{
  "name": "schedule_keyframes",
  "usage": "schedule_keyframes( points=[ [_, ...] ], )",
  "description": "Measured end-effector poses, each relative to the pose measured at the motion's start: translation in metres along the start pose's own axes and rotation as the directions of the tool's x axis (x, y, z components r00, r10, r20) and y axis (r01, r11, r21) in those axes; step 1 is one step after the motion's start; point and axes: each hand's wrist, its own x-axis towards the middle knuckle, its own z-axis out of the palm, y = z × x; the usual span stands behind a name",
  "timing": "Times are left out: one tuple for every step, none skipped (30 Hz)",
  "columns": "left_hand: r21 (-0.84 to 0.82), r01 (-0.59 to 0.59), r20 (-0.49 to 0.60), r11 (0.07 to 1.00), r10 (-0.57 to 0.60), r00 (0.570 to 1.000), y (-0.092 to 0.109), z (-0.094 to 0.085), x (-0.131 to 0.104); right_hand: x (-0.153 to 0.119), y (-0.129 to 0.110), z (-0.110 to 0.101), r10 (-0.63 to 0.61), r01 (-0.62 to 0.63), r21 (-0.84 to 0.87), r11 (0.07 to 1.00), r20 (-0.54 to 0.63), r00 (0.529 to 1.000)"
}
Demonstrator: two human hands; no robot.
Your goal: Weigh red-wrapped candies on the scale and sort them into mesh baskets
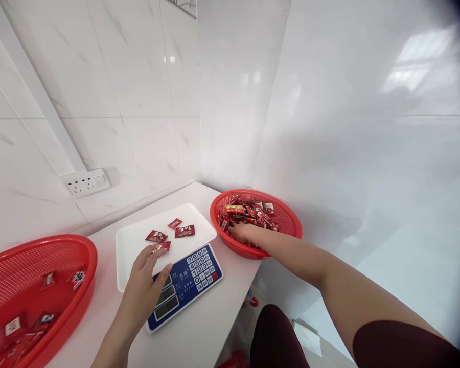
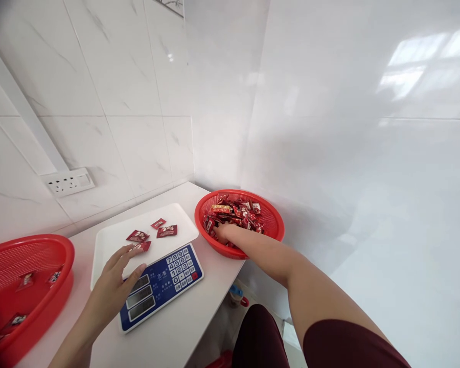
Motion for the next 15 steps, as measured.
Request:
schedule_keyframes(
  points=[
    [-0.006, 0.008, 0.003, 1.000, -0.008, 1.000, 0.001, 0.000, 0.000, 0.002, -0.001, 0.000, 0.004, -0.004, -0.003, 1.000, -0.010, 1.000],
    [-0.012, 0.014, 0.010, 1.000, -0.014, 1.000, 0.002, 0.000, -0.001, 0.002, -0.001, 0.000, 0.005, -0.005, -0.004, 1.000, -0.020, 1.000],
    [-0.017, 0.018, 0.015, 1.000, -0.018, 1.000, 0.002, 0.000, -0.001, 0.002, -0.001, 0.001, 0.004, -0.004, -0.002, 1.000, -0.027, 1.000],
    [-0.023, 0.022, 0.020, 0.999, -0.021, 1.000, 0.003, 0.001, -0.001, 0.001, -0.001, 0.001, 0.003, -0.002, 0.003, 1.000, -0.030, 1.000],
    [-0.029, 0.026, 0.021, 0.999, -0.025, 0.999, 0.003, 0.002, -0.001, 0.001, -0.002, 0.001, 0.001, 0.000, 0.010, 1.000, -0.031, 1.000],
    [-0.035, 0.030, 0.023, 0.999, -0.029, 0.999, 0.004, 0.002, -0.002, 0.000, -0.001, 0.001, -0.002, 0.003, 0.019, 1.000, -0.030, 1.000],
    [-0.040, 0.035, 0.022, 0.999, -0.034, 0.999, 0.004, 0.002, -0.002, -0.001, -0.001, 0.001, -0.005, 0.006, 0.031, 1.000, -0.030, 1.000],
    [-0.045, 0.040, 0.020, 0.998, -0.039, 0.999, 0.004, 0.002, -0.002, -0.002, -0.001, 0.001, -0.008, 0.009, 0.046, 0.999, -0.034, 0.999],
    [-0.049, 0.041, 0.018, 0.998, -0.040, 0.999, 0.005, 0.002, -0.002, -0.002, -0.001, 0.000, -0.010, 0.013, 0.064, 0.998, -0.043, 0.999],
    [-0.053, 0.039, 0.016, 0.998, -0.039, 0.999, 0.005, 0.001, -0.002, -0.002, 0.000, -0.001, -0.015, 0.020, 0.083, 0.996, -0.056, 0.998],
    [-0.055, 0.035, 0.013, 0.998, -0.034, 0.999, 0.005, 0.000, -0.002, -0.003, 0.001, -0.003, -0.023, 0.030, 0.101, 0.994, -0.071, 0.997],
    [-0.057, 0.030, 0.007, 0.998, -0.029, 1.000, 0.006, -0.001, -0.002, -0.003, 0.002, -0.006, -0.033, 0.043, 0.116, 0.992, -0.088, 0.996],
    [-0.058, 0.025, 0.000, 0.998, -0.025, 1.000, 0.006, -0.002, -0.001, -0.003, 0.004, -0.009, -0.047, 0.060, 0.130, 0.990, -0.107, 0.993],
    [-0.060, 0.021, -0.008, 0.998, -0.022, 1.000, 0.006, -0.002, -0.001, -0.005, 0.006, -0.014, -0.060, 0.078, 0.143, 0.987, -0.130, 0.990],
    [-0.062, 0.020, -0.015, 0.998, -0.021, 1.000, 0.006, -0.003, -0.001, -0.006, 0.008, -0.018, -0.069, 0.093, 0.150, 0.984, -0.159, 0.985]
  ],
)
